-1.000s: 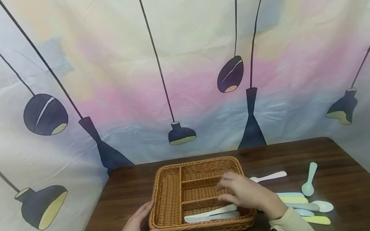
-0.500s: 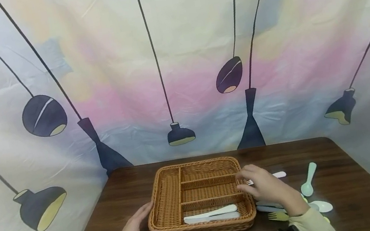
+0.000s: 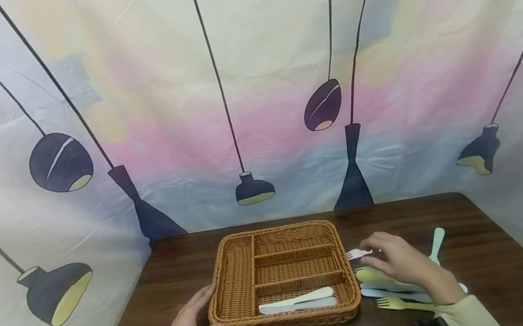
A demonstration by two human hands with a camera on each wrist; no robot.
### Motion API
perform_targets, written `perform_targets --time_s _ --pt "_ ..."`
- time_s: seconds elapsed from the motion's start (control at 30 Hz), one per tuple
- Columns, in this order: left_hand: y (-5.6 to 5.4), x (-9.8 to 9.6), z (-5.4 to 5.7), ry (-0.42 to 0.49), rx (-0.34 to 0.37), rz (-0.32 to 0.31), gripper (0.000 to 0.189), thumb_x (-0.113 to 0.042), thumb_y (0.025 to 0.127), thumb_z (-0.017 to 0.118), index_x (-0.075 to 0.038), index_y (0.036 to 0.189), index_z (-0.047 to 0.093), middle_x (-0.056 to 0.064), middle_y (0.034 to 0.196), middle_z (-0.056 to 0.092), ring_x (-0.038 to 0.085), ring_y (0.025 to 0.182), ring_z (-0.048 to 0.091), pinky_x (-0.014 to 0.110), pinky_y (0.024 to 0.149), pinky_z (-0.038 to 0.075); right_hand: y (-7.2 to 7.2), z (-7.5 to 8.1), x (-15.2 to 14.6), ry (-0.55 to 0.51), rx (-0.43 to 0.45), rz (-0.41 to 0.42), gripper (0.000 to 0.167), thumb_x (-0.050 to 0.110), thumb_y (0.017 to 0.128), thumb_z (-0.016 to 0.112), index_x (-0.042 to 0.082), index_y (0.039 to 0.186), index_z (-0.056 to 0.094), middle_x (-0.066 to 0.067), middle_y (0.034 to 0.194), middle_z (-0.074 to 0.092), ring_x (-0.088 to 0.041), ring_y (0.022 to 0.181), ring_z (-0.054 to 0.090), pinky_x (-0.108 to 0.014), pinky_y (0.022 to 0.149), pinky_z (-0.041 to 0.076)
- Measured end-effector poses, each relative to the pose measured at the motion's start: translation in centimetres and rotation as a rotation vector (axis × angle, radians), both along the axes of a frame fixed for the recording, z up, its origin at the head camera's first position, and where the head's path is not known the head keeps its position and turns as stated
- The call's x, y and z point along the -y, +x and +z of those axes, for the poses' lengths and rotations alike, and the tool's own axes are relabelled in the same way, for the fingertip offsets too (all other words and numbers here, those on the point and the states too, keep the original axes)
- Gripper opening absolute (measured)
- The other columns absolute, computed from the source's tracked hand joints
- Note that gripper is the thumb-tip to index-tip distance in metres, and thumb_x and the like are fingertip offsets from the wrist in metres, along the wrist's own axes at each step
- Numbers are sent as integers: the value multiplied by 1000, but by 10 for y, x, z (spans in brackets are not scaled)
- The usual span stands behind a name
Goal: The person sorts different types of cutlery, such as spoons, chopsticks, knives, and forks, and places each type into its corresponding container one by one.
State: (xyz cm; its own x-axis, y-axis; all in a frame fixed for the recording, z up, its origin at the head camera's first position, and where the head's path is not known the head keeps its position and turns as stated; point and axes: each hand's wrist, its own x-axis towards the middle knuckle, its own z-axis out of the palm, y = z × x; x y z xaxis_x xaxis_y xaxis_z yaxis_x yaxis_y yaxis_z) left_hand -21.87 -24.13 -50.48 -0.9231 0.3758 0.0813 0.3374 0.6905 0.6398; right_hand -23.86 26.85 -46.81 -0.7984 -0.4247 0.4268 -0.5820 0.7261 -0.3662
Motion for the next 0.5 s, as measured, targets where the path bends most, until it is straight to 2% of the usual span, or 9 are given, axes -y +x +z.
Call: perform_targets --time_s 0.2,0.37,0.5 --pt "-1 0 -1 4 3 0 101 -58 76 75 -9 153 31 15 154 36 42 137 37 65 103 37 5 -11 -14 81 49 -81 28 33 90 70 17 112 69 7 108 66 -17 97 65 -33 74 55" --pt "0 -1 0 8 1 4 102 -59 76 75 -8 153 32 15 154 36 42 137 37 65 103 37 8 -18 -22 101 44 -99 29 29 87 74 16 112 70 6 109 67 -20 98 65 -35 75 56" --pt "0 -1 1 4 5 11 102 -60 75 74 -9 153 33 13 154 35 40 137 37 64 103 37 9 -20 -28 107 77 -89 30 26 85 75 15 113 70 6 109 66 -21 98 66 -36 74 56"
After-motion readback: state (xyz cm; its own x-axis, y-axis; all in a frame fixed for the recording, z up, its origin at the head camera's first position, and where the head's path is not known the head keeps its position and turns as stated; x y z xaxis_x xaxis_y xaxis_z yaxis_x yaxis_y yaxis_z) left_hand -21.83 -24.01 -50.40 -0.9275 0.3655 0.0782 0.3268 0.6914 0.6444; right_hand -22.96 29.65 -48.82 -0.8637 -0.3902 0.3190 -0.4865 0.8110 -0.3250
